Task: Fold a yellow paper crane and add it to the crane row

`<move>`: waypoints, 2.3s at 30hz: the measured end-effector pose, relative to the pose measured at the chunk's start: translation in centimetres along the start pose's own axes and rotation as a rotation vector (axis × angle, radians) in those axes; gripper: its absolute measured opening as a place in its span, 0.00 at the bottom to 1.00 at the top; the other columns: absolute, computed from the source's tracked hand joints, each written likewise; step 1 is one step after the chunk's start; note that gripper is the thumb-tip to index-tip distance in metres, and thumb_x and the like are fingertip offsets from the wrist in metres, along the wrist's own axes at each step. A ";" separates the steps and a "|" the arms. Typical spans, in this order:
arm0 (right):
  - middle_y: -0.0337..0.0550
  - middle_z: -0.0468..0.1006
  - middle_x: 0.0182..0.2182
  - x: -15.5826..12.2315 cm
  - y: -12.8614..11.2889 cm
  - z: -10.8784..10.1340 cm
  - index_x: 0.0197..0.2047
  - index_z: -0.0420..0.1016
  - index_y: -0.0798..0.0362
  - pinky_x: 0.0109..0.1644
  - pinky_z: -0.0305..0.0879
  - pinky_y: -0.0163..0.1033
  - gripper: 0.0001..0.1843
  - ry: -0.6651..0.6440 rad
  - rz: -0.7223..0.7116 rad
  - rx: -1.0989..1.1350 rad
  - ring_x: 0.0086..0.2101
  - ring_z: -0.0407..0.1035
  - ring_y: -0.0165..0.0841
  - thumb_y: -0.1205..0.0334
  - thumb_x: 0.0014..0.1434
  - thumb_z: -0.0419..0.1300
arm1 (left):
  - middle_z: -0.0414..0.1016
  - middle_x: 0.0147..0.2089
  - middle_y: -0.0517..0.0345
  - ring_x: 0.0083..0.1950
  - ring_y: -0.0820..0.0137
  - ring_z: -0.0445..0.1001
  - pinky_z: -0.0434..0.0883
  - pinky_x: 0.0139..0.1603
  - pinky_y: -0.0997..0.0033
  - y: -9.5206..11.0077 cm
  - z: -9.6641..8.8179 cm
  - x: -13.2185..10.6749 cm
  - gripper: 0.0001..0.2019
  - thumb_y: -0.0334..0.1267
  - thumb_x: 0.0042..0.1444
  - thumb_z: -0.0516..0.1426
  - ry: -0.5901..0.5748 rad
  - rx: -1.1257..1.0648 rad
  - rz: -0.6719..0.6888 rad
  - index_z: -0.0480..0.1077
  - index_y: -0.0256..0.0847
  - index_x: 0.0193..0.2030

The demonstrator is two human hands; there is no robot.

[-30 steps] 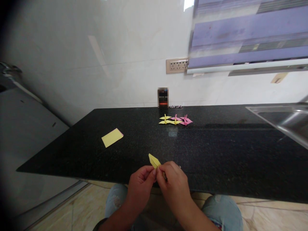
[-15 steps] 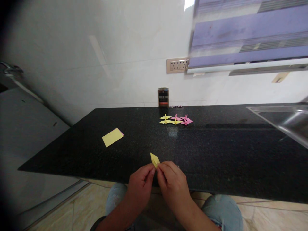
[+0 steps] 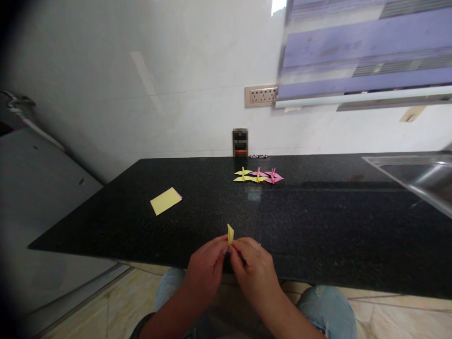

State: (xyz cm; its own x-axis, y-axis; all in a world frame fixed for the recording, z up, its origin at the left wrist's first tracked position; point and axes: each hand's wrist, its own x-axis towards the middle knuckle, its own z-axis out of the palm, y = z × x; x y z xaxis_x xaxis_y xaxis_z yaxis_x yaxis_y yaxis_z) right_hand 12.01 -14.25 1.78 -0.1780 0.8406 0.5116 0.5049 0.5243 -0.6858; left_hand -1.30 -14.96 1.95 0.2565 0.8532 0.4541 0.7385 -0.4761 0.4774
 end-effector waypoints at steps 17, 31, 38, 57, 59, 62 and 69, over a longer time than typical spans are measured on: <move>0.40 0.68 0.25 0.3 0.1 0.2 0.27 0.67 0.54 0.29 0.58 0.34 0.06 -0.037 0.254 0.043 0.26 0.63 0.31 0.68 0.54 0.51 | 0.72 0.38 0.49 0.41 0.67 0.69 0.66 0.44 0.65 1.0 0.3 0.1 0.11 0.27 0.55 0.45 -0.067 -0.119 -0.070 0.67 0.34 0.37; 0.42 0.70 0.24 -0.1 1.2 0.2 0.28 0.68 0.55 0.30 0.61 0.36 0.07 0.046 -0.053 -0.234 0.26 0.64 0.31 0.67 0.55 0.51 | 0.71 0.30 0.56 0.32 0.72 0.68 0.66 0.34 0.73 1.4 0.2 0.4 0.08 0.33 0.53 0.51 0.117 -0.404 -0.290 0.72 0.38 0.31; 0.48 0.73 0.30 -0.3 1.3 0.2 0.36 0.71 0.58 0.34 0.64 0.39 0.08 0.079 -0.206 -0.252 0.31 0.66 0.34 0.68 0.54 0.52 | 0.75 0.34 0.55 0.36 0.69 0.71 0.68 0.40 0.70 1.3 0.5 0.7 0.09 0.36 0.52 0.53 0.067 -0.765 -0.437 0.73 0.38 0.34; 0.45 0.71 0.32 -0.6 -0.9 0.1 0.38 0.68 0.52 0.33 0.65 0.37 0.09 0.147 -0.196 -0.146 0.32 0.67 0.32 0.69 0.52 0.55 | 0.67 0.24 0.61 0.24 0.76 0.63 0.62 0.25 0.78 -0.3 0.4 0.4 0.07 0.37 0.51 0.54 0.164 -1.014 -0.511 0.70 0.35 0.30; 0.45 0.71 0.31 -0.5 -0.9 0.1 0.37 0.69 0.53 0.33 0.65 0.37 0.08 0.133 -0.206 -0.169 0.31 0.67 0.32 0.69 0.52 0.55 | 0.67 0.24 0.61 0.23 0.76 0.62 0.62 0.24 0.78 -0.2 0.5 0.3 0.07 0.37 0.51 0.54 0.152 -1.033 -0.517 0.69 0.36 0.30; 0.45 0.72 0.31 -0.3 -0.9 0.1 0.37 0.69 0.54 0.33 0.65 0.36 0.08 0.118 -0.241 -0.148 0.31 0.67 0.32 0.71 0.52 0.55 | 0.65 0.23 0.63 0.23 0.77 0.61 0.61 0.24 0.78 -0.2 0.6 0.2 0.07 0.37 0.51 0.54 0.144 -1.049 -0.515 0.69 0.36 0.30; 0.45 0.72 0.29 0.1 -1.1 0.1 0.35 0.70 0.53 0.32 0.64 0.37 0.07 0.085 -0.198 -0.099 0.30 0.66 0.31 0.70 0.53 0.53 | 0.61 0.22 0.64 0.23 0.77 0.59 0.60 0.24 0.78 -0.3 0.5 0.3 0.07 0.38 0.52 0.53 0.149 -0.998 -0.473 0.68 0.36 0.28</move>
State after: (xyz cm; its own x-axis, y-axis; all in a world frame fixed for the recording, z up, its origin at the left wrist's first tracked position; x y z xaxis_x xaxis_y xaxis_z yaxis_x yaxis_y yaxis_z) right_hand 11.35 -14.78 2.56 -0.2124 0.7061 0.6755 0.5483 0.6583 -0.5158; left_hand -1.11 -14.48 1.61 -0.0446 0.9917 0.1203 -0.1074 -0.1245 0.9864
